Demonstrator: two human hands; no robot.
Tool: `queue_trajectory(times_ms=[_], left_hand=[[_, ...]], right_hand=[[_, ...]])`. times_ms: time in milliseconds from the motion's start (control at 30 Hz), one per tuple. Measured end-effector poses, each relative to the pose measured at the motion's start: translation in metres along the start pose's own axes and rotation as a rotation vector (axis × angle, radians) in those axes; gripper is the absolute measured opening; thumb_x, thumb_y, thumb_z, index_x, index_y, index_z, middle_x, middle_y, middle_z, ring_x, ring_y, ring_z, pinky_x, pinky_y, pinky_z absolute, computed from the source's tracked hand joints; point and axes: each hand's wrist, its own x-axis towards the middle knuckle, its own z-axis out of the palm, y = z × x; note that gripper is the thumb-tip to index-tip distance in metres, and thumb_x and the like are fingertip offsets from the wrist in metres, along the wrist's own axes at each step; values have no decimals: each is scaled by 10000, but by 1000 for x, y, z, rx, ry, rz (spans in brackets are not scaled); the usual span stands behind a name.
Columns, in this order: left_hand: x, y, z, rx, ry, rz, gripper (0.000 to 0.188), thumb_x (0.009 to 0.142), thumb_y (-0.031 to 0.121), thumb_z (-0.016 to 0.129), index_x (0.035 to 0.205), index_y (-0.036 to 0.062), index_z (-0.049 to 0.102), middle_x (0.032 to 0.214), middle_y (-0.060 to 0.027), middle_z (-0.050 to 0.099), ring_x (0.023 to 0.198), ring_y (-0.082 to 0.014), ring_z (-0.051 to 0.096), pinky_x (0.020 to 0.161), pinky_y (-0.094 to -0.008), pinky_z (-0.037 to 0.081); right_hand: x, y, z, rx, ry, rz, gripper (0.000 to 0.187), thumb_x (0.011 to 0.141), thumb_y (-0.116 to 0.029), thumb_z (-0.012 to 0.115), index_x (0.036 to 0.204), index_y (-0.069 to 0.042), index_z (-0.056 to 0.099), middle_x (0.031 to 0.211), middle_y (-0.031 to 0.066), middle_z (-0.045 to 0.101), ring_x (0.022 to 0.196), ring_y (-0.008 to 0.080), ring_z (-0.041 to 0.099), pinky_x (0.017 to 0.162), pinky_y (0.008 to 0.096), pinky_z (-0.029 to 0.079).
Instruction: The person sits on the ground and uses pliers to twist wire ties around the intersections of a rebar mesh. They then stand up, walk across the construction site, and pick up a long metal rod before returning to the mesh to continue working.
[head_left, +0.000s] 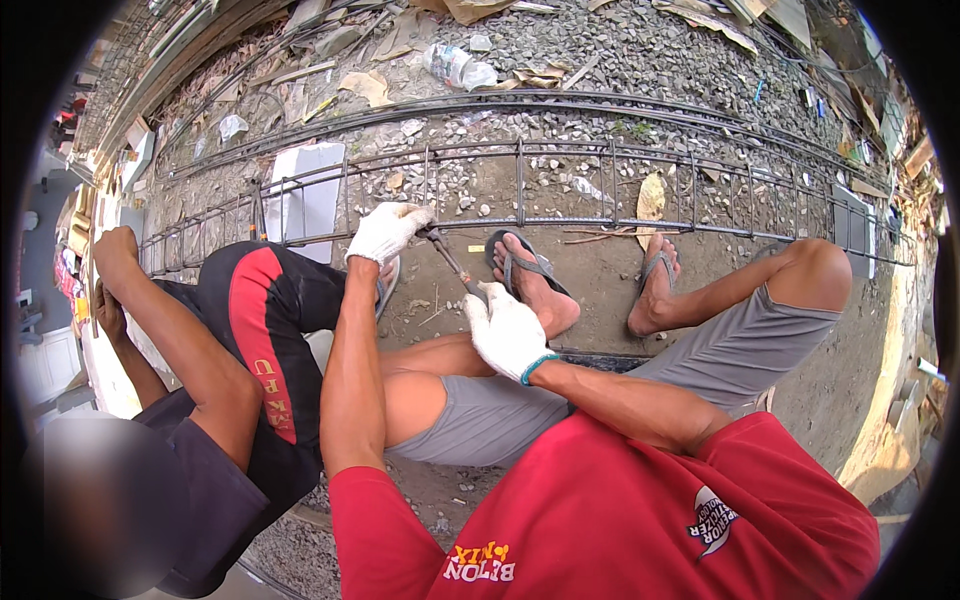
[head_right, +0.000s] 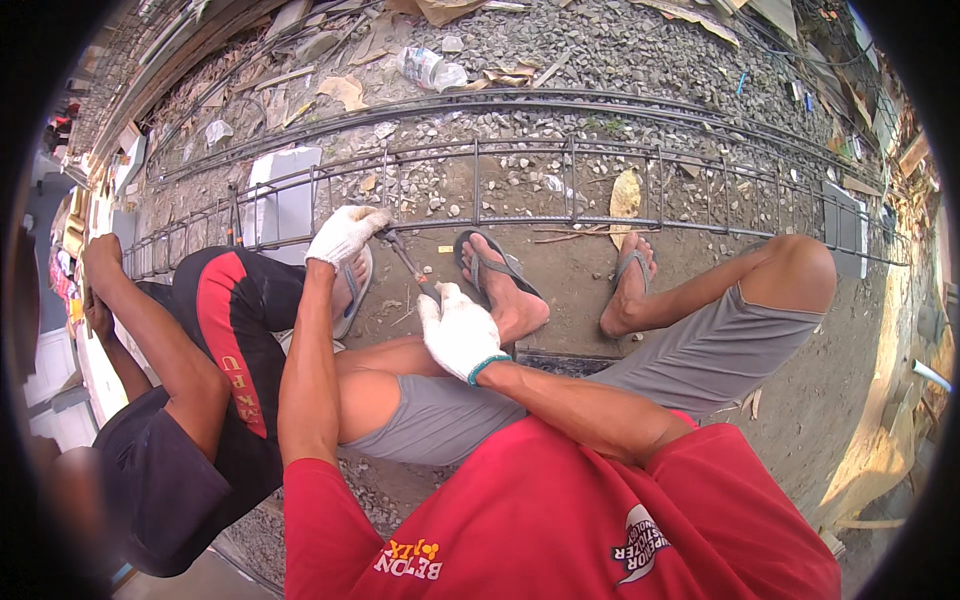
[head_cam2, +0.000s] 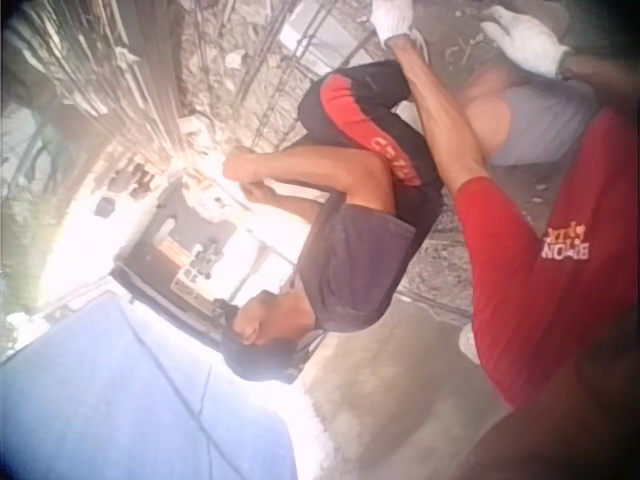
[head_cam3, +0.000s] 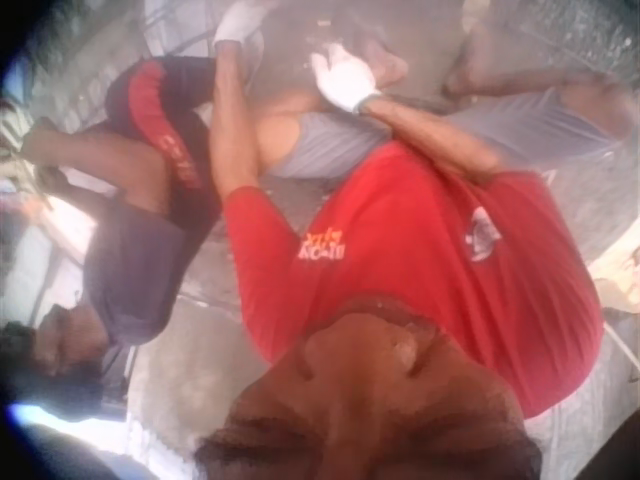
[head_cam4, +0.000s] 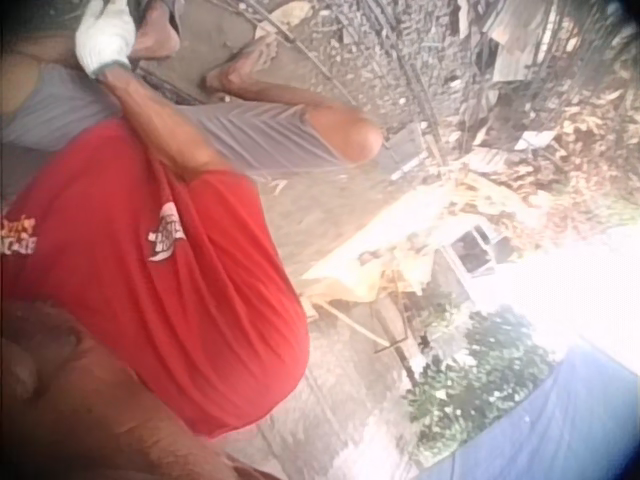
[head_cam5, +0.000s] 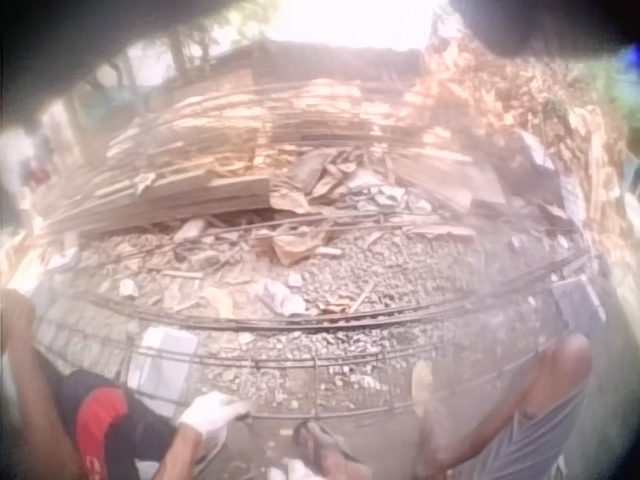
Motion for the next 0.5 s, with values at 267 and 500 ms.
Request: queue_trajectory(times_ms=[267,500], left_hand=[[0,4,-5,72,-20,-38,480,940,472,621,1187,82,753,1050,-156,767,956,-244,720,880,-365,524],[-3,16,-5,61,-14,-73,485,942,464,623,1183,61,747,1044,-164,764,943,-243,713,879,-368,519]], right_hand=[[18,-10,-32,1239,-691,623,260,1043,-356,602,1196,-150,563,871,74,674,701,213,675,599,427,614],[31,7,-15,1091,-705,523,389,1011,-214,633,1387,-224,530,966,10,711,762,107,667,543,323,553]])
